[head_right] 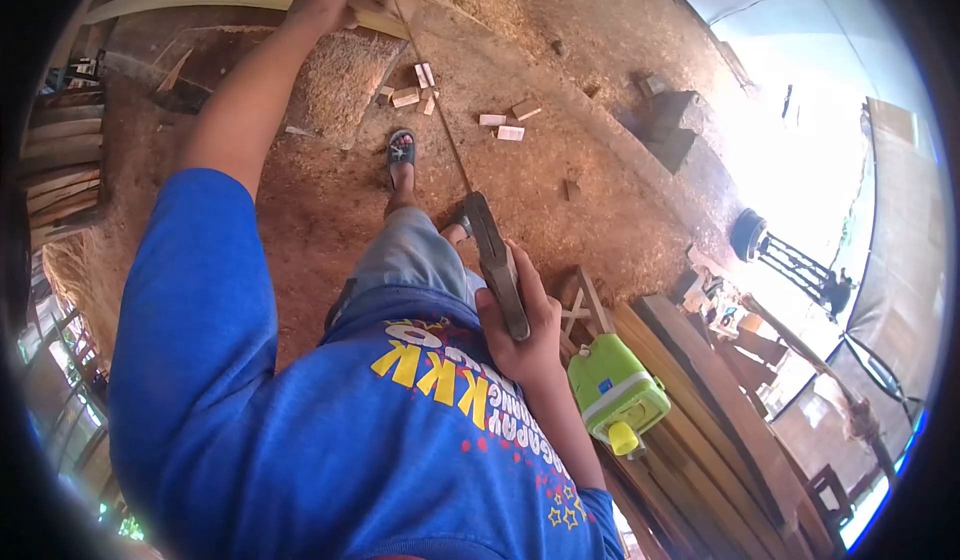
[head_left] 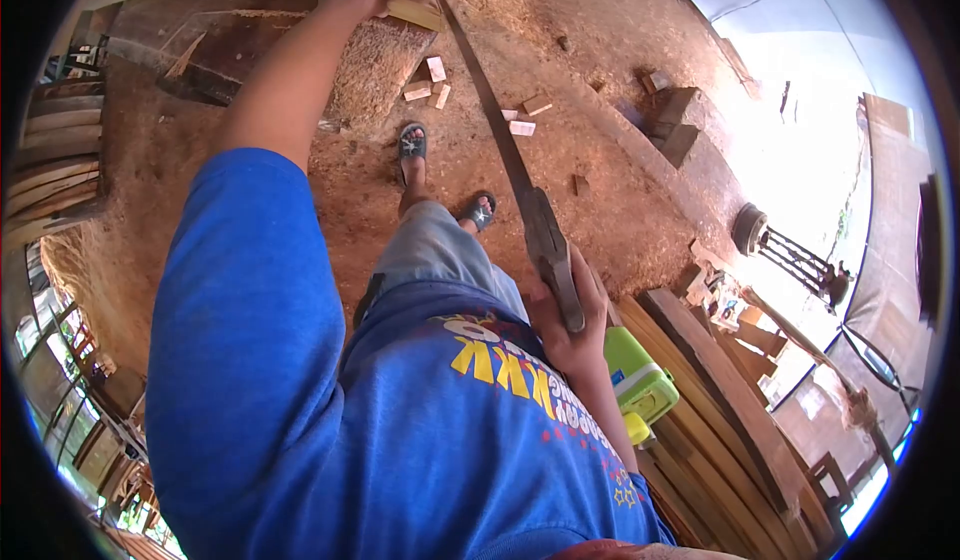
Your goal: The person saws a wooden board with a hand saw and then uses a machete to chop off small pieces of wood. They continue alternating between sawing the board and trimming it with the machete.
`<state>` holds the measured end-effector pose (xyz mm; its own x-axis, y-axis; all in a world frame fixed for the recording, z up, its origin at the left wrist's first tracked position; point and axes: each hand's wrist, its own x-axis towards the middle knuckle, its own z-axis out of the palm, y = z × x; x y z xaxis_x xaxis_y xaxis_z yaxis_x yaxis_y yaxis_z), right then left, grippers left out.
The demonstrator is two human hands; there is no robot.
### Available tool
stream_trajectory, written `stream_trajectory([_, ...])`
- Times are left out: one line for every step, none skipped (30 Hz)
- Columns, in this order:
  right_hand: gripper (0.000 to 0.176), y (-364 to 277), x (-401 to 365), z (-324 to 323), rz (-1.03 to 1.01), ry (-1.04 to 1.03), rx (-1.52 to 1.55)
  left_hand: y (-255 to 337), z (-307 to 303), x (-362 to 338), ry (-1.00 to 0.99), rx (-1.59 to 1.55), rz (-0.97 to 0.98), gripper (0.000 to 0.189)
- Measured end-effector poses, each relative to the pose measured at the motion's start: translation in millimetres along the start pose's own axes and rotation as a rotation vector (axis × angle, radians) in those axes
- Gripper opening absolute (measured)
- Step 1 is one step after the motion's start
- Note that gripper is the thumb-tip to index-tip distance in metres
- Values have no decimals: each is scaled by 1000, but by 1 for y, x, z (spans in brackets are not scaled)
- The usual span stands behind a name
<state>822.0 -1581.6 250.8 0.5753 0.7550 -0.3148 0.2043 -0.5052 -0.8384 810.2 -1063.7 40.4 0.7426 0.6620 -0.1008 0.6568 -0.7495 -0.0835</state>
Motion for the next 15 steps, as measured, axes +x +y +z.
stream_trajectory([58,-2,-3,-1,14,15,6,1,-3,-2,12,0,13,80])
stream_trajectory([58,-3,-5,-2,24,20,6,0,-2,-2,6,-16,7,85])
stream_trajectory([58,-2,-6,-4,34,24,5,0,0,-1,0,-33,1,90])
stream_trajectory([58,-2,-9,-7,44,28,5,1,-2,-3,-7,-49,-5,95])
stream_trajectory([58,-3,-11,-10,45,20,-2,2,-6,-4,-18,-42,-2,95])
stream_trajectory([59,-4,-14,-13,47,10,-8,4,-11,-6,-31,-35,1,94])
stream_trajectory([59,-4,-17,-15,49,0,-14,6,-17,-8,-44,-28,3,94])
stream_trajectory([60,-5,-23,-17,75,2,-7,7,-22,-9,-59,-3,4,92])
stream_trajectory([61,-5,-30,-19,102,4,-1,9,-26,-9,-75,21,5,91])
stream_trajectory([62,-5,-37,-20,129,4,4,10,-28,-10,-92,45,6,90])
stream_trajectory([62,-4,-41,-22,135,1,1,9,-26,-9,-66,26,8,89])
stream_trajectory([62,-1,-45,-23,139,-2,-2,8,-23,-9,-40,8,10,89])
stream_trajectory([62,0,-48,-24,144,-6,-5,6,-18,-9,-14,-10,12,88])
stream_trajectory([62,0,-50,-24,134,0,-11,3,-10,-8,-1,-44,20,87])
stream_trajectory([62,0,-51,-23,122,5,-16,-1,-1,-3,13,-77,27,85])
